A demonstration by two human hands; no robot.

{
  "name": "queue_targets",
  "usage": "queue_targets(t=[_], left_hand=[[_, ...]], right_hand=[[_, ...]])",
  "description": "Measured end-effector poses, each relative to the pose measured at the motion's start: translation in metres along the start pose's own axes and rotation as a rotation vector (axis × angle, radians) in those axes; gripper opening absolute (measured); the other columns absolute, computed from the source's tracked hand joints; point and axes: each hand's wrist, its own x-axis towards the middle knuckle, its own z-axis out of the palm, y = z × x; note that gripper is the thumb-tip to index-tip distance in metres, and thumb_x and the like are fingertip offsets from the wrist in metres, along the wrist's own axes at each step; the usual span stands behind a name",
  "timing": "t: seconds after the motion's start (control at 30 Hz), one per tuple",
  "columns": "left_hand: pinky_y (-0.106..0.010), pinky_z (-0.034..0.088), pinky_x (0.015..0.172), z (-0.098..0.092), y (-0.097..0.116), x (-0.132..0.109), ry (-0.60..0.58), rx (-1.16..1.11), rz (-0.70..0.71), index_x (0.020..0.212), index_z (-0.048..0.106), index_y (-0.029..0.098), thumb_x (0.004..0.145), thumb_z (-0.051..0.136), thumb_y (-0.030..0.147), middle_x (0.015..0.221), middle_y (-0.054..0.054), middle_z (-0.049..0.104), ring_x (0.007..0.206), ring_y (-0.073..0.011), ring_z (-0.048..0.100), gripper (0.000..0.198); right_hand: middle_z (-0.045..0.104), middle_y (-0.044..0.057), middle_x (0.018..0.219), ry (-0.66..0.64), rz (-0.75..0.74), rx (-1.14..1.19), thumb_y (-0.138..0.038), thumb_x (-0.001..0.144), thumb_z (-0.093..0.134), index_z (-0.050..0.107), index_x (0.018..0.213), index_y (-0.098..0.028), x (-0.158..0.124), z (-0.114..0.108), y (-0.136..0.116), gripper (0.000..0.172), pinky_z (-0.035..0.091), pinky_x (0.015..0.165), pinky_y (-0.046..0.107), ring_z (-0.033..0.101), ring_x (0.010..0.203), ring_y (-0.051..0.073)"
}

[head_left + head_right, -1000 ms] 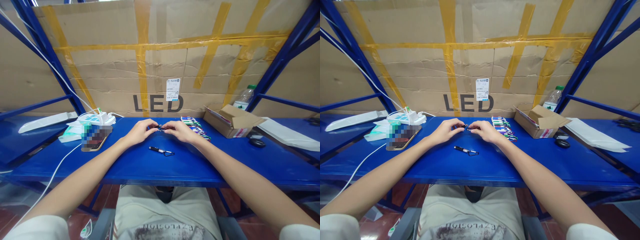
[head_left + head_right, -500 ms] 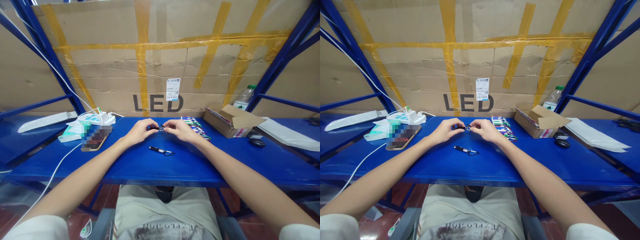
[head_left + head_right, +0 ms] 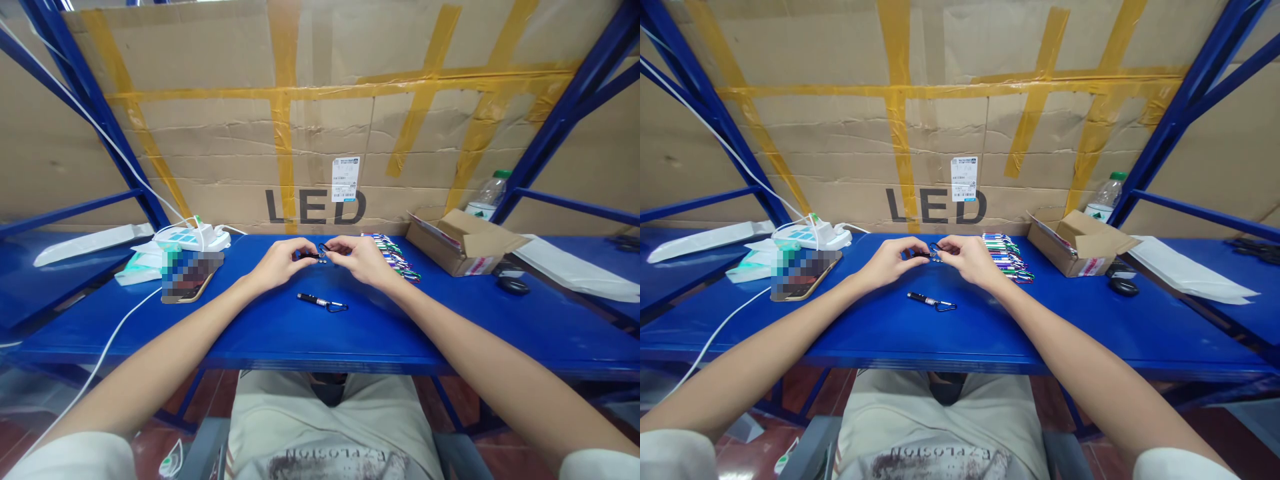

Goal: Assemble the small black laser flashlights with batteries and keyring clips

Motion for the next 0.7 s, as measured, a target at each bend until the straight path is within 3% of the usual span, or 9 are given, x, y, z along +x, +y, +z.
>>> queue_targets(t=[0.17, 0.47, 0.7], left_hand=[[-0.032, 0.056, 0.084, 0.002, 0.001, 0.001, 0.016, -0.037, -0.032, 0.112, 0.076, 0.022, 0.1, 0.073, 0.041, 0.109, -0.004, 0.082, 0.092, -0.0201, 0.074, 0.023], [-0.032, 0.057, 0.093, 0.008, 0.001, 0.001, 0.02, -0.084, -0.034, 0.117, 0.073, 0.023, 0.101, 0.073, 0.037, 0.115, -0.005, 0.083, 0.107, -0.0227, 0.078, 0.021], [-0.031, 0.057, 0.092, 0.007, 0.004, 0.0, 0.046, -0.074, -0.019, 0.116, 0.071, 0.023, 0.101, 0.074, 0.037, 0.112, -0.004, 0.082, 0.102, -0.0212, 0.078, 0.021]], right_hand=[[0.085, 0.005, 0.095, 0.036, -0.026, -0.017, -0.036, 0.093, 0.071, 0.083, 0.102, -0.019, -0.003, 0.001, -0.004, 0.024, 0.058, 0.081, 0.034, 0.076, 0.086, 0.024], [0.086, 0.006, 0.097, 0.138, -0.11, -0.07, -0.037, 0.097, 0.07, 0.086, 0.105, -0.019, -0.007, 0.003, -0.009, 0.025, 0.058, 0.081, 0.035, 0.077, 0.086, 0.025], [0.086, 0.007, 0.1, 0.153, -0.114, -0.095, -0.033, 0.097, 0.069, 0.086, 0.106, -0.02, -0.008, 0.007, -0.012, 0.023, 0.057, 0.083, 0.037, 0.077, 0.088, 0.025]])
